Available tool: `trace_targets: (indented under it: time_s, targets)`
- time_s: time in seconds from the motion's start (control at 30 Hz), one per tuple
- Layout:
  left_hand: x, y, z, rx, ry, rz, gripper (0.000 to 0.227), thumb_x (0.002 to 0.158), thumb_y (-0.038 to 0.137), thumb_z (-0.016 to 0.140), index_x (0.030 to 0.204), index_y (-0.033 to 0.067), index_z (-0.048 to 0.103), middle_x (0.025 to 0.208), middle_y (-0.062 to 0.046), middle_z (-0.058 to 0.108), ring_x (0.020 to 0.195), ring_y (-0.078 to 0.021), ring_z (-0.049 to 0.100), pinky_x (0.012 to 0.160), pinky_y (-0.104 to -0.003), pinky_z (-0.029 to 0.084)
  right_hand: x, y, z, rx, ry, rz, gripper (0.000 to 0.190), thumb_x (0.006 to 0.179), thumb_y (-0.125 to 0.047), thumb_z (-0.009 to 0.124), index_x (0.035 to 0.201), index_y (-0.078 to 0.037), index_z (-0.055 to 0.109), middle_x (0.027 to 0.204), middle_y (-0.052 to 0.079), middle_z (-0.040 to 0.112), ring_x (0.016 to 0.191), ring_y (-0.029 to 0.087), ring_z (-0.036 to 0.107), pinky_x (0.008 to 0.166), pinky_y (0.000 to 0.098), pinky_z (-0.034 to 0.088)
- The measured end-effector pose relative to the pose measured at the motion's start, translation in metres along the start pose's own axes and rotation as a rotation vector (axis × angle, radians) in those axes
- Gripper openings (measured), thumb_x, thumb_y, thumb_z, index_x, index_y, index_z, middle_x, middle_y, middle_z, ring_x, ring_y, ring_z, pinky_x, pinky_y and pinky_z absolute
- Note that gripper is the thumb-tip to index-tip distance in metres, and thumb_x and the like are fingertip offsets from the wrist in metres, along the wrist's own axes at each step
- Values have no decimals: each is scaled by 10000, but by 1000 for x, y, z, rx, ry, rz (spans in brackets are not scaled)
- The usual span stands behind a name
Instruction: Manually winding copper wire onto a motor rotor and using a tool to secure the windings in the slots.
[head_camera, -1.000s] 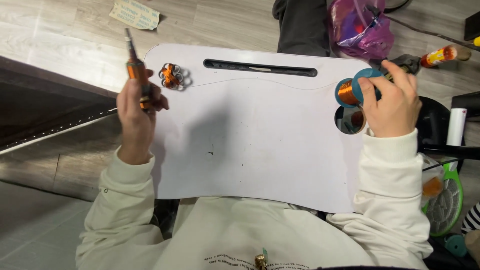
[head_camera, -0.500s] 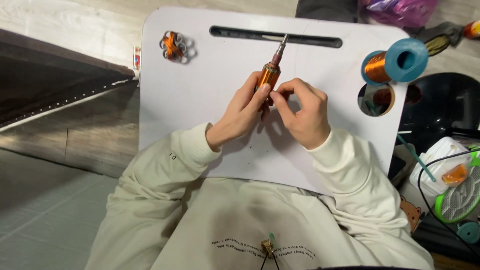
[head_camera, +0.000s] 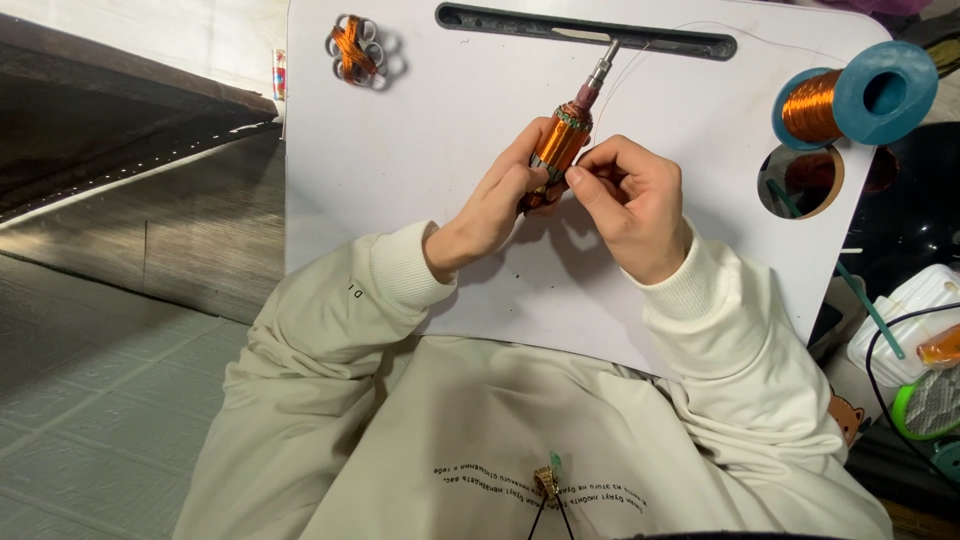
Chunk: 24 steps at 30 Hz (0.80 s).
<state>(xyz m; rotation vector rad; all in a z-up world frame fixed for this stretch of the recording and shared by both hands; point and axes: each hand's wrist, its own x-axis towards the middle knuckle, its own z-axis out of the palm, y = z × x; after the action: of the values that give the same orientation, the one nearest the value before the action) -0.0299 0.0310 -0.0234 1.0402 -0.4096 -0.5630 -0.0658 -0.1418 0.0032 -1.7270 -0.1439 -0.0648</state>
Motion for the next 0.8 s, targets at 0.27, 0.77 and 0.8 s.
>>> trace_targets:
  time_s: [0.27,0.77,0.8]
  targets:
    - [4,18,10,7,21,8,239,937,130,373,1137,62,484,797,1,334,709,-106,350,578,-235,340,11,5,-5,44,-5,4,172,956,-53,701,809,14,643,551,36,440,584,61,417,518,230,360]
    - [2,19,8,270,-2,32,206,1042,253,410,1100,85,515,770,-50,448,741,-159,451,676,-320,425,6,2,-5,114,-1,66,168,918,-46,697,767,15,656,523,52,474,556,66,406,511,215,365]
    - [3,15,7,293,-5,44,202,1048,258,409,1100,95,515,776,-32,426,748,-155,446,698,-327,425,4,4,-6,121,2,66,177,920,-54,698,765,18,652,516,54,466,553,66,404,511,211,363]
